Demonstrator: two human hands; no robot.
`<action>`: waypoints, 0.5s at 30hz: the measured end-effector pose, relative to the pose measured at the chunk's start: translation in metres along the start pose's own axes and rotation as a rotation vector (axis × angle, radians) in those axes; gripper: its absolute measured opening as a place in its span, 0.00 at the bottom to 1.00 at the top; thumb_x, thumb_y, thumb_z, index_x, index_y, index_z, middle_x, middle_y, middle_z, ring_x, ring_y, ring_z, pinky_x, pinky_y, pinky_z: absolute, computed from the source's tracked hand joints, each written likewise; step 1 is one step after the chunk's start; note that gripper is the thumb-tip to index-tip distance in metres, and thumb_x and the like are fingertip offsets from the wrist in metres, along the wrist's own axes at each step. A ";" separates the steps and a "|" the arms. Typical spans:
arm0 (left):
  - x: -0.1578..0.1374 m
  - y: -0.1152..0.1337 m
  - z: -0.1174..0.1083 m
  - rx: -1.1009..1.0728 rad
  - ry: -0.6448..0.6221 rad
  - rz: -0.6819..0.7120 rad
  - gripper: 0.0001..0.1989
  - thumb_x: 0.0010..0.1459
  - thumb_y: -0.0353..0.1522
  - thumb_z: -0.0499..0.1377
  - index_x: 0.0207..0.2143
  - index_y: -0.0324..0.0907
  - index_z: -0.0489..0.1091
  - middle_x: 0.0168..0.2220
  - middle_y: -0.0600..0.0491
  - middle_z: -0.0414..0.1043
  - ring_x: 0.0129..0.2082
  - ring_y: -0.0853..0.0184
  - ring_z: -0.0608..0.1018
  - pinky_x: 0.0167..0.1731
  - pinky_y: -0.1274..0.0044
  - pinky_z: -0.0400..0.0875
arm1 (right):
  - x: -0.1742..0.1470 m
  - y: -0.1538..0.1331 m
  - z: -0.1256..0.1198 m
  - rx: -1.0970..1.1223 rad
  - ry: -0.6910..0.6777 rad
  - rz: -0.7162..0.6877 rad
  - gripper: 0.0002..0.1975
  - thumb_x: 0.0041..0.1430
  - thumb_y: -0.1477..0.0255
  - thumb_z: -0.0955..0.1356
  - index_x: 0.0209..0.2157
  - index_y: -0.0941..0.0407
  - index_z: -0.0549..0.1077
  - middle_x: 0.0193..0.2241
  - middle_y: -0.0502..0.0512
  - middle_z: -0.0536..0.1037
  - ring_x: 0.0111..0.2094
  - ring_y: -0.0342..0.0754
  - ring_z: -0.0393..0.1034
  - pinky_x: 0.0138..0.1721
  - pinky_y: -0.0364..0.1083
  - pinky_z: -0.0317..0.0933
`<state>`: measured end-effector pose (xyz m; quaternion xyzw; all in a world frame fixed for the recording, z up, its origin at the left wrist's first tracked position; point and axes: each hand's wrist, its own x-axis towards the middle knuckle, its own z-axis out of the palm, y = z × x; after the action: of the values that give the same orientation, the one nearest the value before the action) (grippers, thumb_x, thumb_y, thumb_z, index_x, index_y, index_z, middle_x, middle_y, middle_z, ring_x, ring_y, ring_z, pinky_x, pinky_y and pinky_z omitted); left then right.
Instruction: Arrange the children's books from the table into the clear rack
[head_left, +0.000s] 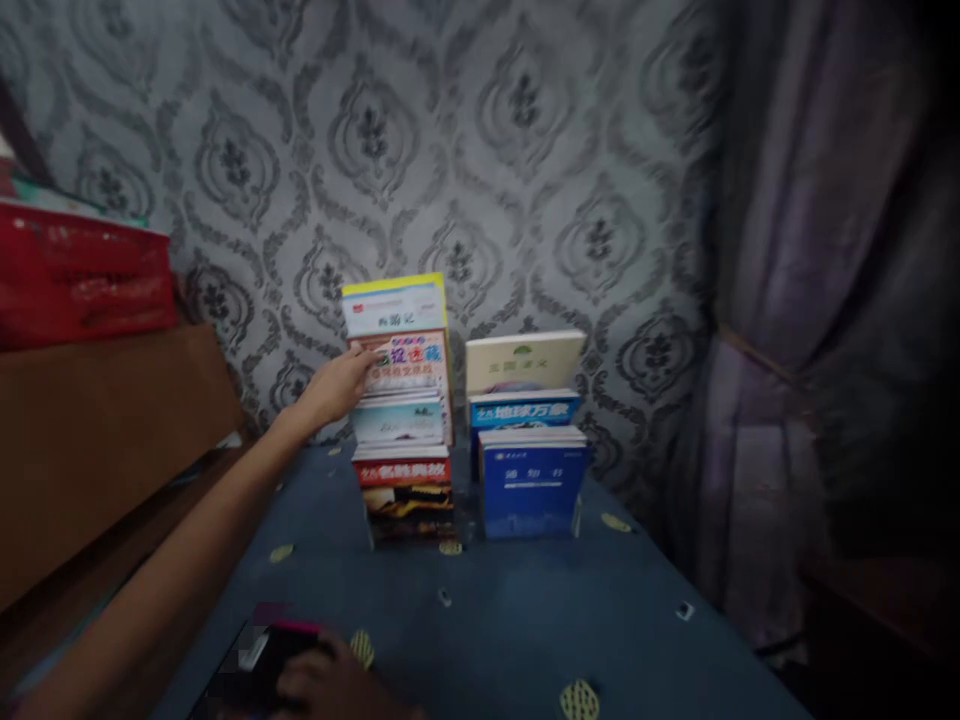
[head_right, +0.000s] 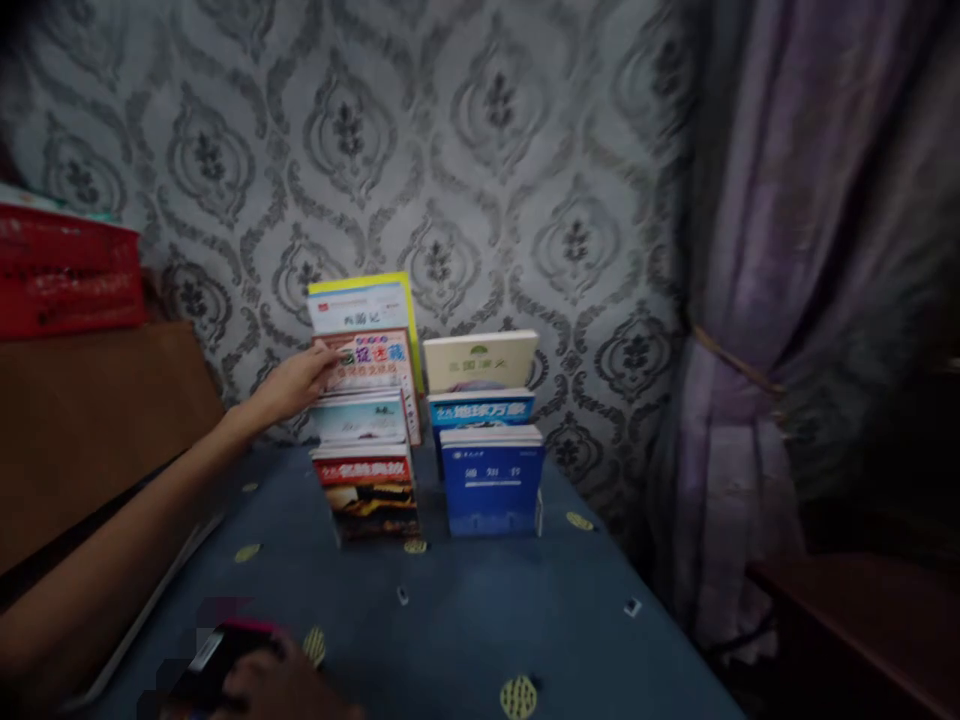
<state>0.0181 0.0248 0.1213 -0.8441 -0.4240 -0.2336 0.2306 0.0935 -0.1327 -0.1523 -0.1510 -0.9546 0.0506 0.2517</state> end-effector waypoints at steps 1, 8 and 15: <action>-0.002 0.001 -0.001 0.002 -0.007 0.007 0.20 0.64 0.29 0.46 0.56 0.40 0.66 0.50 0.44 0.71 0.49 0.60 0.75 0.50 0.71 0.69 | 0.000 -0.002 0.002 0.033 -0.011 -0.001 0.10 0.62 0.67 0.68 0.46 0.43 0.73 0.50 0.47 0.77 0.53 0.49 0.68 0.57 0.56 0.61; -0.014 -0.008 -0.015 -0.148 -0.131 0.123 0.20 0.63 0.27 0.47 0.56 0.33 0.64 0.53 0.40 0.70 0.52 0.61 0.73 0.53 0.71 0.65 | 0.001 -0.011 0.001 0.084 -0.054 0.034 0.14 0.64 0.74 0.66 0.51 0.53 0.72 0.52 0.58 0.75 0.59 0.51 0.63 0.64 0.59 0.50; -0.053 -0.044 -0.045 -0.385 -0.318 0.095 0.20 0.62 0.28 0.49 0.56 0.35 0.65 0.46 0.46 0.75 0.44 0.66 0.76 0.45 0.76 0.68 | 0.003 -0.009 0.011 0.071 0.005 0.025 0.15 0.64 0.75 0.65 0.52 0.51 0.73 0.52 0.58 0.77 0.58 0.51 0.66 0.63 0.60 0.53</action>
<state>-0.0550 -0.0100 0.1338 -0.9176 -0.3624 -0.1631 0.0068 0.0833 -0.1407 -0.1588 -0.1538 -0.9496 0.0873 0.2589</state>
